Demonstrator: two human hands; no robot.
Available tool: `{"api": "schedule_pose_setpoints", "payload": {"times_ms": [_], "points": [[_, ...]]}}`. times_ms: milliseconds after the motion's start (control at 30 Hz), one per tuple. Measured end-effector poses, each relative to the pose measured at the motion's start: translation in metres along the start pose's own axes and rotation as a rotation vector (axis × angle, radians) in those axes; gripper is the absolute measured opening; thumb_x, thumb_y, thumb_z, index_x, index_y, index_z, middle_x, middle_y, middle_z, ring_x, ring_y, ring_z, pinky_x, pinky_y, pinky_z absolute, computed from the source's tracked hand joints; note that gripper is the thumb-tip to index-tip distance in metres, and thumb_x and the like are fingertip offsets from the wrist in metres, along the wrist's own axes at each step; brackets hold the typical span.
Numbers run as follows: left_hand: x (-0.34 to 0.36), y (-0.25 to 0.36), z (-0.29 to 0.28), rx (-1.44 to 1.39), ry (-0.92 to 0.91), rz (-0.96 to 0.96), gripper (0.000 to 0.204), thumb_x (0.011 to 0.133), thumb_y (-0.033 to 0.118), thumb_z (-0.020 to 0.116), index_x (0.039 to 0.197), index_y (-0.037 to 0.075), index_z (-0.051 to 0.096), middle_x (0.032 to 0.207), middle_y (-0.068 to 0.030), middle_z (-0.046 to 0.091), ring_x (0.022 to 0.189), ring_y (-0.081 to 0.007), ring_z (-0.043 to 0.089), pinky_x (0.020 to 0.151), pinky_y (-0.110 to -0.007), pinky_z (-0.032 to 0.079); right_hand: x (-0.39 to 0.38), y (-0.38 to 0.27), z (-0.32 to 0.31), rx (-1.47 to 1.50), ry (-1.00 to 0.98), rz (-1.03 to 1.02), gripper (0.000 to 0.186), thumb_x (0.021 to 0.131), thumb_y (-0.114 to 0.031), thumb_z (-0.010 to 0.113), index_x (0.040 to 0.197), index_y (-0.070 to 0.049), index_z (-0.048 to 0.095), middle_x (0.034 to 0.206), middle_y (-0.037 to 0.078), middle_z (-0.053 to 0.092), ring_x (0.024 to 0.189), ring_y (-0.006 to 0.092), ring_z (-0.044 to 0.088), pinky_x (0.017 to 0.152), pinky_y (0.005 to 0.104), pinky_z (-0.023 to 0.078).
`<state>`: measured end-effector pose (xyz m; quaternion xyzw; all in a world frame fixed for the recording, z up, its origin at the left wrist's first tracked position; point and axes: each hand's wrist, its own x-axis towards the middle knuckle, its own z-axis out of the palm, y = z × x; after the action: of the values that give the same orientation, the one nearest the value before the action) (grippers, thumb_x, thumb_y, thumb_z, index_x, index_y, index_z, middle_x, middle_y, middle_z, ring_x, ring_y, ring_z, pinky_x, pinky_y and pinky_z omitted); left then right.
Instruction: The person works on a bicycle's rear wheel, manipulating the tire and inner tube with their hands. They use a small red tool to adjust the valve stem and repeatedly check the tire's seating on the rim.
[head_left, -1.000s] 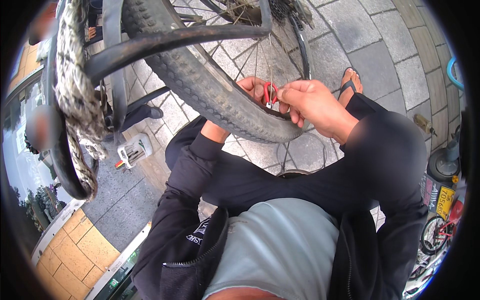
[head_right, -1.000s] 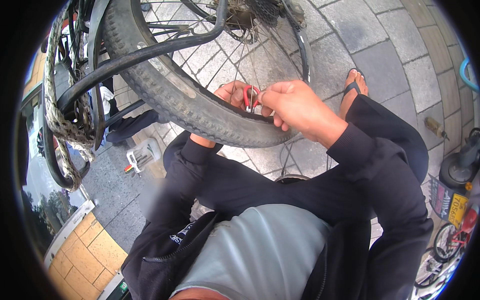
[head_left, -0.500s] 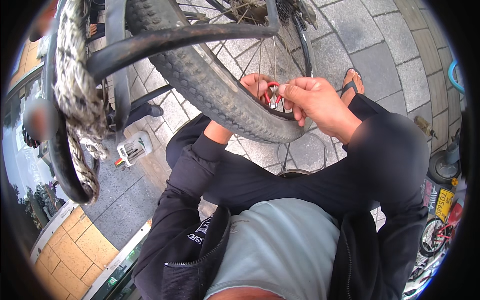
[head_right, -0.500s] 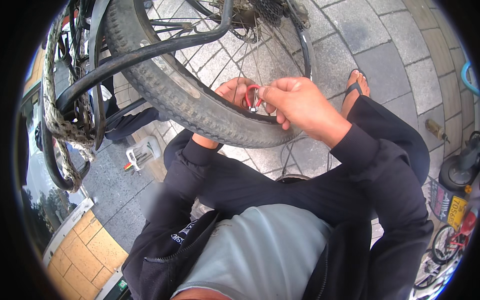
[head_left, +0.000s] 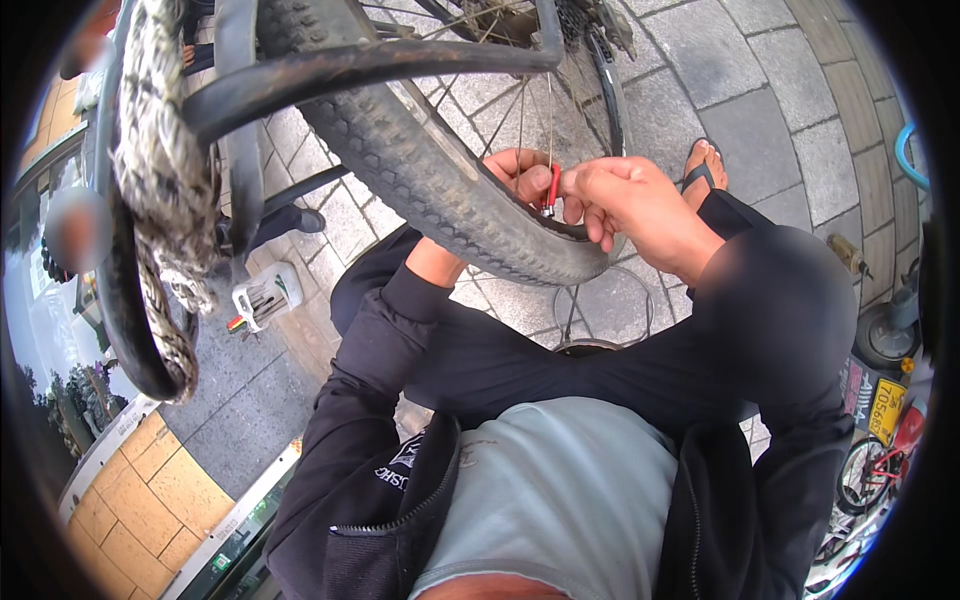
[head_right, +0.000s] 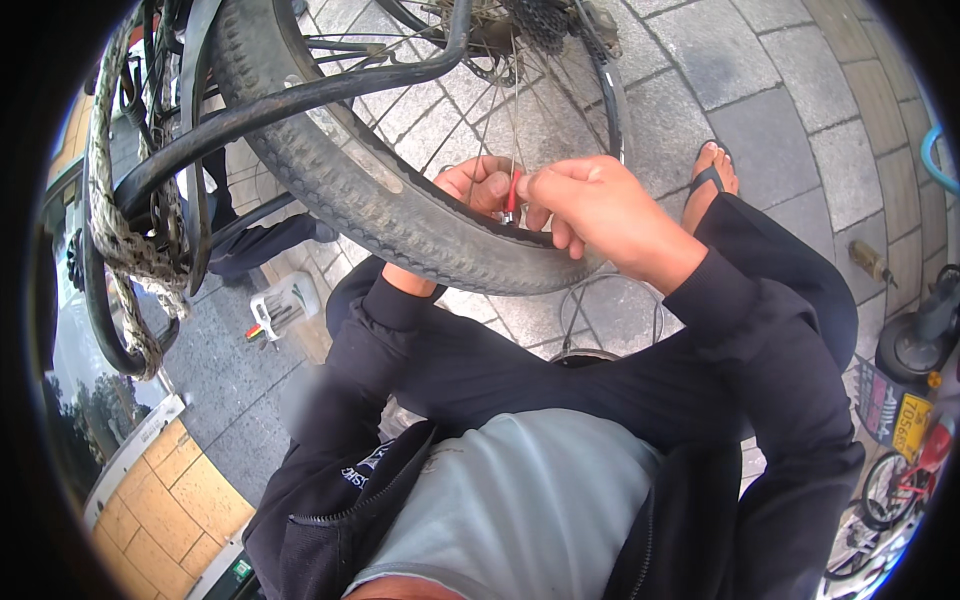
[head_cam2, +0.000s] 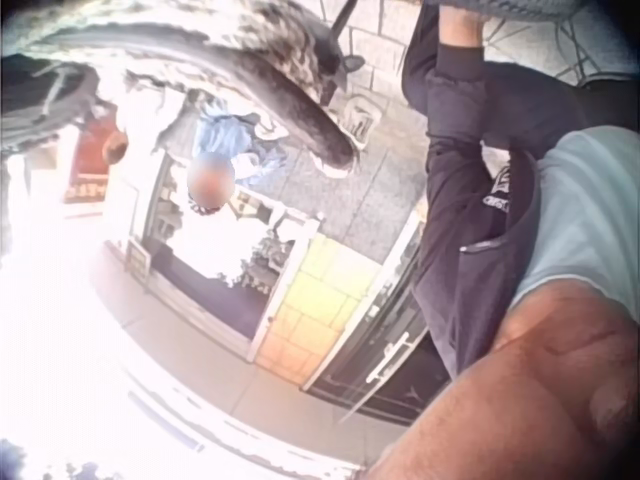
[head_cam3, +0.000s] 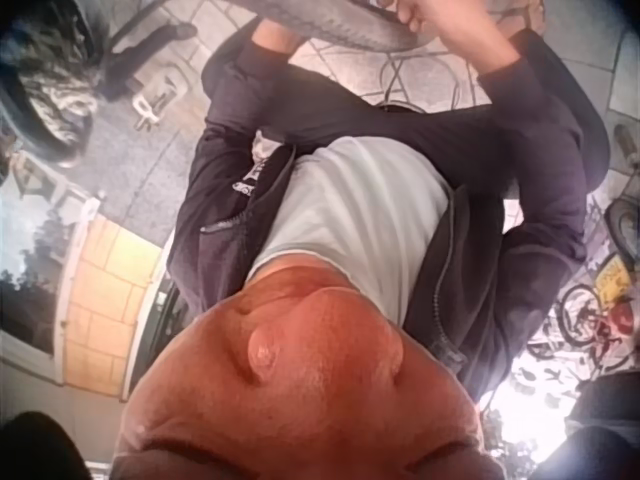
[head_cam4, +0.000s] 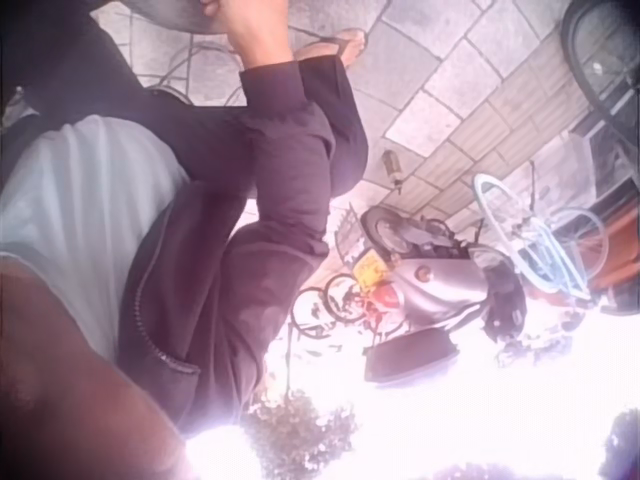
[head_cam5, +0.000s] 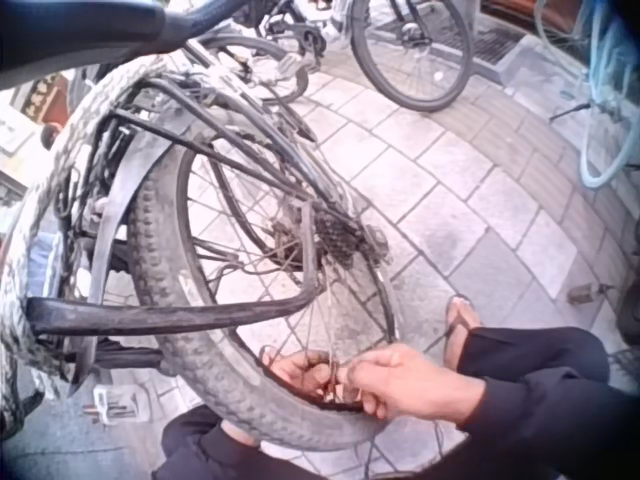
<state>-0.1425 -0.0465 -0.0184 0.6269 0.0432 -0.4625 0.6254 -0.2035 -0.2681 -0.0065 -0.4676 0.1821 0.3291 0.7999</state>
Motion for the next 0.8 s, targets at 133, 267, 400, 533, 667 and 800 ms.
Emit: {"api": "schedule_pose_setpoints", "payload": {"times_ms": [133,267,400,533,667,800], "points": [[-0.003,0.002,0.001,0.036,0.045,-0.028,0.036,0.1,0.034,0.071,0.116,0.002,0.065,0.101,-0.0023,0.068,0.086,-0.0104,0.062,0.074,-0.025,0.052,0.003,0.004,0.0,-0.098,0.037,-0.003,0.028,0.098,-0.029,0.069,0.094,-0.001,0.07,0.083,0.002,0.068,0.06,0.0062,0.057,0.052,0.0238,0.046],[0.004,-0.016,-0.02,-0.22,-0.035,0.04,0.027,0.102,0.026,0.069,0.112,0.002,0.066,0.101,-0.0033,0.069,0.088,-0.0098,0.062,0.076,-0.026,0.053,0.004,0.006,-0.001,-0.066,0.061,0.006,0.031,0.094,-0.028,0.071,0.099,0.002,0.071,0.083,0.002,0.067,0.06,0.0067,0.056,0.051,0.0243,0.045],[0.009,-0.028,-0.015,-0.253,-0.079,0.1,0.029,0.103,0.029,0.066,0.112,0.002,0.065,0.101,-0.0045,0.07,0.091,-0.0107,0.063,0.079,-0.027,0.053,0.007,0.012,0.001,-0.068,0.129,0.013,0.024,0.097,-0.024,0.073,0.097,0.0,0.069,0.079,0.001,0.064,0.056,0.0053,0.054,0.046,0.0232,0.042],[0.0,-0.002,0.01,-0.35,0.013,-0.029,0.025,0.102,0.029,0.067,0.11,0.006,0.067,0.092,0.002,0.066,0.078,-0.0078,0.059,0.07,-0.025,0.049,0.009,0.013,-0.001,-0.149,0.127,0.049,0.024,0.096,-0.024,0.07,0.099,0.0,0.07,0.08,0.001,0.064,0.058,0.0055,0.054,0.049,0.0236,0.043],[0.005,-0.006,-0.001,-0.136,-0.051,0.007,0.036,0.101,0.037,0.067,0.11,0.003,0.064,0.093,-0.0031,0.065,0.086,-0.0118,0.06,0.076,-0.027,0.051,0.005,0.009,-0.005,-0.098,0.034,-0.013,0.029,0.095,-0.028,0.068,0.098,0.0,0.072,0.082,0.002,0.066,0.06,0.0063,0.055,0.052,0.0257,0.044],[0.01,-0.008,0.002,-0.076,0.007,0.014,0.028,0.1,0.032,0.069,0.104,0.004,0.065,0.089,-0.0002,0.064,0.077,-0.0104,0.059,0.07,-0.027,0.051,0.004,0.006,0.0,-0.095,-0.019,-0.033,0.029,0.096,-0.029,0.066,0.093,0.0,0.071,0.082,0.002,0.067,0.06,0.007,0.055,0.052,0.0256,0.044]]}}
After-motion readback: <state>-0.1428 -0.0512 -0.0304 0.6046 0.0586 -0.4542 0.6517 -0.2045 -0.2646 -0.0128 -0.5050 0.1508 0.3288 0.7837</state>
